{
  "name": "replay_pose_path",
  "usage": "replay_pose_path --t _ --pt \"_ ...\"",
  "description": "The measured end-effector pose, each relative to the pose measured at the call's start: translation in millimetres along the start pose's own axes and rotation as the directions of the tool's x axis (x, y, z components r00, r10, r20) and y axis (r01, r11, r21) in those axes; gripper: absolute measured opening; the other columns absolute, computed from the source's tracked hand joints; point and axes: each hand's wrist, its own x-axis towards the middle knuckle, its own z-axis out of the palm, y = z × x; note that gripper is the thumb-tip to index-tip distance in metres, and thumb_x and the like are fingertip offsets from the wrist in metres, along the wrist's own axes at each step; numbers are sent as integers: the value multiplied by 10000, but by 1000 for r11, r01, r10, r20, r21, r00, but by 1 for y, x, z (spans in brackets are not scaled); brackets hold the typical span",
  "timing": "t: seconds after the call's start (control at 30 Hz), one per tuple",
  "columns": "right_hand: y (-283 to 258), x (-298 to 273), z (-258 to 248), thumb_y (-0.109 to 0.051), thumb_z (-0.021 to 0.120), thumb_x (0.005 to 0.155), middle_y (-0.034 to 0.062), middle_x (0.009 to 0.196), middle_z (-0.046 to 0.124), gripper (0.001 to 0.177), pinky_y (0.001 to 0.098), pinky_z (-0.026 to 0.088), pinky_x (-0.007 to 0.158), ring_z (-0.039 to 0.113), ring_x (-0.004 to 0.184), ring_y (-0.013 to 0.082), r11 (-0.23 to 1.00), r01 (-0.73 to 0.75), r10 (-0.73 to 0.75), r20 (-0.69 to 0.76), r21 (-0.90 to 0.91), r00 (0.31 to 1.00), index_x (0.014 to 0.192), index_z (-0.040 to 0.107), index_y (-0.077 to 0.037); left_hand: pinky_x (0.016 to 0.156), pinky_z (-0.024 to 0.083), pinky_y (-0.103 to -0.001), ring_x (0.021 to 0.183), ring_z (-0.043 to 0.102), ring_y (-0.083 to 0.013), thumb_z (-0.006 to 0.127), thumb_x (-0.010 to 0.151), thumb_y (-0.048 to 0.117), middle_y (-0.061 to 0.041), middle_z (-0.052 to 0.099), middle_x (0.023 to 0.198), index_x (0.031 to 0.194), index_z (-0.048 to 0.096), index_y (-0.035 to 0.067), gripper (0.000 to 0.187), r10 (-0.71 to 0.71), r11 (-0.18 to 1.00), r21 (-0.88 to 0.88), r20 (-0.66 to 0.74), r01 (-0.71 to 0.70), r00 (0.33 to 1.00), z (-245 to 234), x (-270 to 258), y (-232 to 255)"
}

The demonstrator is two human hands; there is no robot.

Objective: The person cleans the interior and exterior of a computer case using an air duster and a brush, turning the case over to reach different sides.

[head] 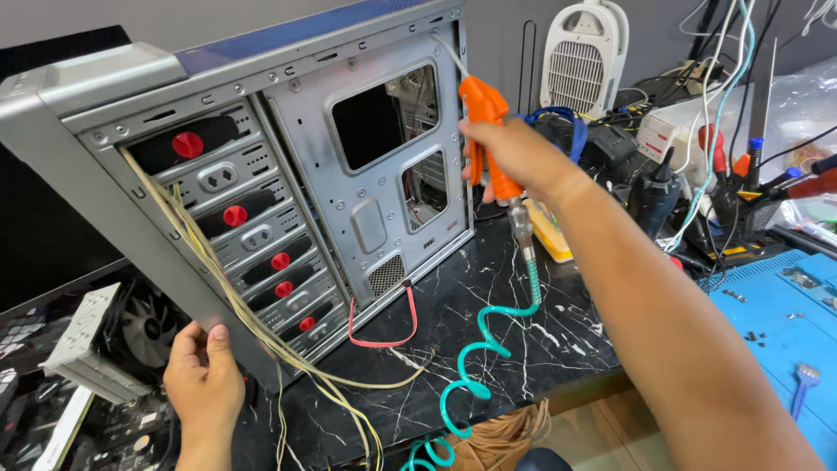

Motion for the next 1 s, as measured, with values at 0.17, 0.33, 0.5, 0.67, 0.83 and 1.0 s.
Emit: replay_pose_path --t 0.17,0.33,0.5,0.67,0.83,1.0 --pt "8 28 -21 -370 600 1014 70 959 562 354 347 555 381 710 773 207 1000 -1 2 -55 17 999 1117 547 -35 880 487 -316 964 628 -166 650 1102 192 -88 702 1083 1280 675 -10 271 66 993 -92 -34 -69 997 4 2 -9" --pt "-1 17 -16 -422 559 1027 95 929 631 375 315 524 448 633 618 208 994 -80 73 -92 -69 993 1101 554 -55 867 487 -327 962 627 -173 634 1091 197 -85 705 1083 1285 691 7 278 37 997 -71 2 -37 999 -6 -1 12" --pt "3 6 -3 -380 588 1013 44 1001 560 333 349 594 477 683 811 176 991 -118 106 -161 -67 981 1068 579 -52 906 485 -319 1003 635 -169 625 1095 202 -75 705 1105 1271 684 18 261 44 994 -98 0 -43 999 -4 -1 8" --pt "3 18 -6 -394 571 1013 44 985 559 355 334 620 461 702 760 161 993 3 -24 -171 -122 985 1066 576 -43 868 464 -301 960 574 -138 640 1124 212 -48 652 1064 1246 654 22 227 89 985 -147 -2 -88 996 -2 1 -5" --pt "15 -2 8 -363 575 1039 35 915 516 292 331 576 468 648 724 163 995 -68 56 -161 -70 985 1075 548 -75 901 489 -311 1004 610 -160 614 1117 223 -62 673 1106 1270 666 22 259 70 987 -147 13 -67 997 -5 -2 13" --pt "57 -9 13 -409 564 1029 44 967 532 395 323 582 484 701 862 181 978 -178 159 -164 -110 973 1181 566 -44 925 498 -326 1033 629 -180 639 1105 251 -103 696 1160 1291 638 -23 331 123 980 -155 -20 -124 992 3 3 -9"
